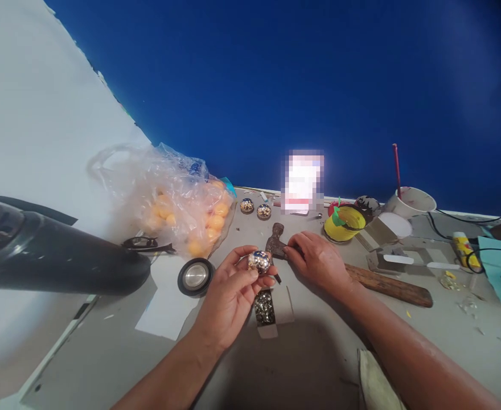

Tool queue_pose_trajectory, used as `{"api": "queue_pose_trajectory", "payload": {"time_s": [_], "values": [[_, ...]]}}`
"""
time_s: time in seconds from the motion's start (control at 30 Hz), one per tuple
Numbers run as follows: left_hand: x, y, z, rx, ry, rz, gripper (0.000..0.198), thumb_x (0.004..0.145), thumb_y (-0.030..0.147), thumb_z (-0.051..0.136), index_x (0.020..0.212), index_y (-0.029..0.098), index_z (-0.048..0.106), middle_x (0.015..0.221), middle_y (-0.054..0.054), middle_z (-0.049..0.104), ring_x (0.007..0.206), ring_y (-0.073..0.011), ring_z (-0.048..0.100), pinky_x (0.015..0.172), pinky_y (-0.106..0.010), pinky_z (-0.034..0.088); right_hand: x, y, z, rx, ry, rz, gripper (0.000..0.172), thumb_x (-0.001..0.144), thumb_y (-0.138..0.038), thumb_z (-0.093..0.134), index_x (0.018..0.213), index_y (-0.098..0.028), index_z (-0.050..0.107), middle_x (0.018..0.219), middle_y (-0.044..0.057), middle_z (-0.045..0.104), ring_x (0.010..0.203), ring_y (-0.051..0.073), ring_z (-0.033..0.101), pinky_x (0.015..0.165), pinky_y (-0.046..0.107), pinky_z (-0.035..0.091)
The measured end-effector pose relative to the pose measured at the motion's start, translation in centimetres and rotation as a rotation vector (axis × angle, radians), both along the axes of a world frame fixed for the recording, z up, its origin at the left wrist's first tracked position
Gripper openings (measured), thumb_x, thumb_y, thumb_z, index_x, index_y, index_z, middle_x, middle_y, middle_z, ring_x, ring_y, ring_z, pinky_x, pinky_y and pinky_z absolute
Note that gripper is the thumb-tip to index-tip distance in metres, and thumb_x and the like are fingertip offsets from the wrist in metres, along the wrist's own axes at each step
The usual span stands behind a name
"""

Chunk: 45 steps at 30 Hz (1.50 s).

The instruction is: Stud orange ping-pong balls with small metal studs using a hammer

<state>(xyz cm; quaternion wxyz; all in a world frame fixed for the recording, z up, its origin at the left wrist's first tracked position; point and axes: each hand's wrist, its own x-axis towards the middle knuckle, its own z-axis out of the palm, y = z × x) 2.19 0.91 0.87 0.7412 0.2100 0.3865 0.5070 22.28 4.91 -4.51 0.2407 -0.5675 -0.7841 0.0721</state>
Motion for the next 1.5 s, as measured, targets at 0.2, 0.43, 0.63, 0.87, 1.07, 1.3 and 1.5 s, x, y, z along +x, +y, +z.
{"api": "queue_pose_trajectory", "payload": {"time_s": [0.2, 0.43, 0.63, 0.87, 1.07, 1.3, 1.5], "values": [[0.1, 0.0, 0.1, 0.012, 0.044, 0.013, 0.033, 0.069, 0.008, 0.076, 0.098, 0.018, 0.063, 0.098, -0.007, 0.076, 0.082, -0.0207, 0.074, 0.07, -0.029, 0.055, 0.0, 0.0, 0.0, -0.004, -0.007, 0.002, 0.019, 0.099, -0.031, 0.056, 0.085, -0.02, 0.063, 0.082, 0.004, 0.065, 0.075, 0.019, 0.058, 0.068, 0.032, 0.034], [0.3, 0.0, 0.1, 0.023, 0.095, 0.049, 0.034, 0.064, 0.007, 0.079, 0.091, 0.019, 0.062, 0.088, -0.001, 0.073, 0.078, -0.0187, 0.073, 0.069, -0.028, 0.056, 0.0, 0.0, 0.0, 0.002, 0.001, 0.006, 0.019, 0.098, -0.03, 0.056, 0.084, -0.02, 0.062, 0.082, 0.004, 0.065, 0.075, 0.019, 0.058, 0.068, 0.032, 0.033], [0.3, -0.1, 0.1, 0.036, 0.154, 0.075, 0.032, 0.066, 0.011, 0.077, 0.093, 0.019, 0.061, 0.086, -0.001, 0.07, 0.077, -0.0179, 0.07, 0.067, -0.028, 0.054, 0.0, 0.0, 0.0, -0.001, 0.001, -0.001, 0.02, 0.098, -0.031, 0.057, 0.084, -0.02, 0.063, 0.081, 0.004, 0.065, 0.075, 0.019, 0.057, 0.067, 0.031, 0.032], [0.1, 0.1, 0.2, 0.02, 0.161, 0.034, 0.03, 0.073, 0.023, 0.078, 0.099, 0.017, 0.065, 0.087, -0.004, 0.068, 0.068, -0.0115, 0.058, 0.058, -0.023, 0.045, -0.1, 0.0, 0.0, -0.037, 0.008, -0.02, 0.016, 0.098, -0.029, 0.059, 0.085, -0.019, 0.063, 0.082, 0.003, 0.066, 0.076, 0.018, 0.058, 0.069, 0.031, 0.032], [-0.7, 1.2, 0.9, 0.073, 0.214, -0.024, 0.025, 0.077, 0.031, 0.073, 0.094, 0.015, 0.065, 0.079, -0.003, 0.065, 0.058, -0.0078, 0.049, 0.05, -0.02, 0.035, -0.3, 0.1, 0.2, -0.072, 0.012, -0.026, 0.016, 0.098, -0.028, 0.059, 0.085, -0.019, 0.063, 0.084, 0.004, 0.067, 0.078, 0.018, 0.059, 0.069, 0.031, 0.032], [-1.8, 3.1, 1.6, 0.179, 0.568, -0.187, 0.022, 0.081, 0.033, 0.063, 0.094, 0.016, 0.065, 0.079, -0.004, 0.065, 0.059, -0.0106, 0.052, 0.051, -0.024, 0.037, -0.3, 0.2, 0.2, -0.096, 0.001, -0.024, 0.018, 0.099, -0.03, 0.057, 0.085, -0.019, 0.062, 0.086, 0.004, 0.067, 0.079, 0.018, 0.059, 0.069, 0.031, 0.031], [-1.9, 6.2, 0.8, 0.508, 1.39, -0.113, 0.041, 0.08, 0.022, 0.059, 0.12, 0.018, 0.064, 0.109, -0.01, 0.069, 0.09, -0.0228, 0.067, 0.085, -0.041, 0.053, -0.3, 0.2, 0.3, -0.104, 0.01, -0.03, 0.017, 0.099, -0.03, 0.056, 0.088, -0.019, 0.063, 0.088, 0.004, 0.068, 0.081, 0.019, 0.06, 0.069, 0.031, 0.03]]}}
